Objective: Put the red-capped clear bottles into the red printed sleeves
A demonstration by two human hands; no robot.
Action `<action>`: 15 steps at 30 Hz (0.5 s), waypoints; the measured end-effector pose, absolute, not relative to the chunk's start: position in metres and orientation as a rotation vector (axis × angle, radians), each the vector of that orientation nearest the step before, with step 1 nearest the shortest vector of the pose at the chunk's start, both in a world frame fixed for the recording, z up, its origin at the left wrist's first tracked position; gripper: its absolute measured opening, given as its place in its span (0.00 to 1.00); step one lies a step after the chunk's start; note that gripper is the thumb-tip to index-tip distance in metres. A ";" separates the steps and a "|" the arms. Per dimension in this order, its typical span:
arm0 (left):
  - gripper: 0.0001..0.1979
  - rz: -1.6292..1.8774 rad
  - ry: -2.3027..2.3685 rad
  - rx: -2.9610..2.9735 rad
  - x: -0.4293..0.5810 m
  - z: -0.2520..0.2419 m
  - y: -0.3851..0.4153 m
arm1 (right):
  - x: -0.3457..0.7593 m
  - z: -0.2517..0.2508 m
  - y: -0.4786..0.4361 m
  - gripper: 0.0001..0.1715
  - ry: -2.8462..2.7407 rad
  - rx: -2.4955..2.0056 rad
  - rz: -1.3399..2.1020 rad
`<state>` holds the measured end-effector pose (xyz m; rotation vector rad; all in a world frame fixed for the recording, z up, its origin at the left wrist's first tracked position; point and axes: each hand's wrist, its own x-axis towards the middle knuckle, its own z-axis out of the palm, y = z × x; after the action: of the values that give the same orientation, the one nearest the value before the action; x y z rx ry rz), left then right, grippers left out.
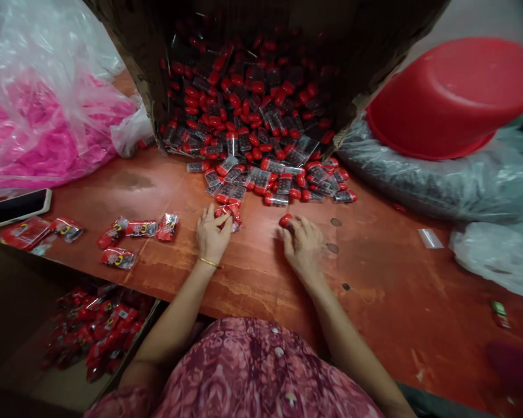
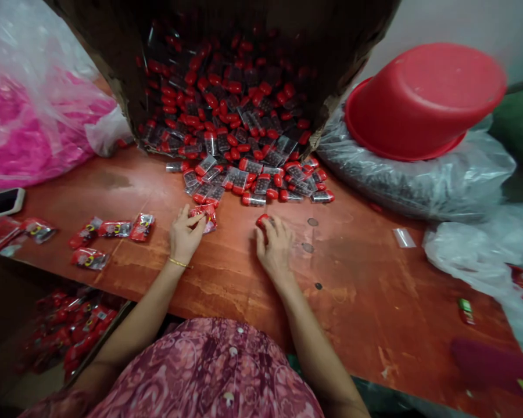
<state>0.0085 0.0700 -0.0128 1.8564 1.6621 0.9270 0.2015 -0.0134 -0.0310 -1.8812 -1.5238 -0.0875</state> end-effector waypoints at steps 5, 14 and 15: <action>0.11 1.028 1.561 2.017 0.022 0.006 0.045 | 0.149 -0.013 -0.011 0.18 -1.300 -1.476 0.619; 0.18 1.061 1.233 1.551 0.037 0.007 0.028 | 0.136 -0.007 -0.003 0.17 -0.778 -1.351 0.932; 0.17 1.003 1.169 1.421 0.039 0.007 0.027 | 0.139 -0.008 -0.005 0.18 -0.807 -1.370 0.917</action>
<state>0.0386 0.0267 0.0070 1.4208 1.1688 1.0029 0.1391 -0.0054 -0.0076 -1.3704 -0.8070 0.9171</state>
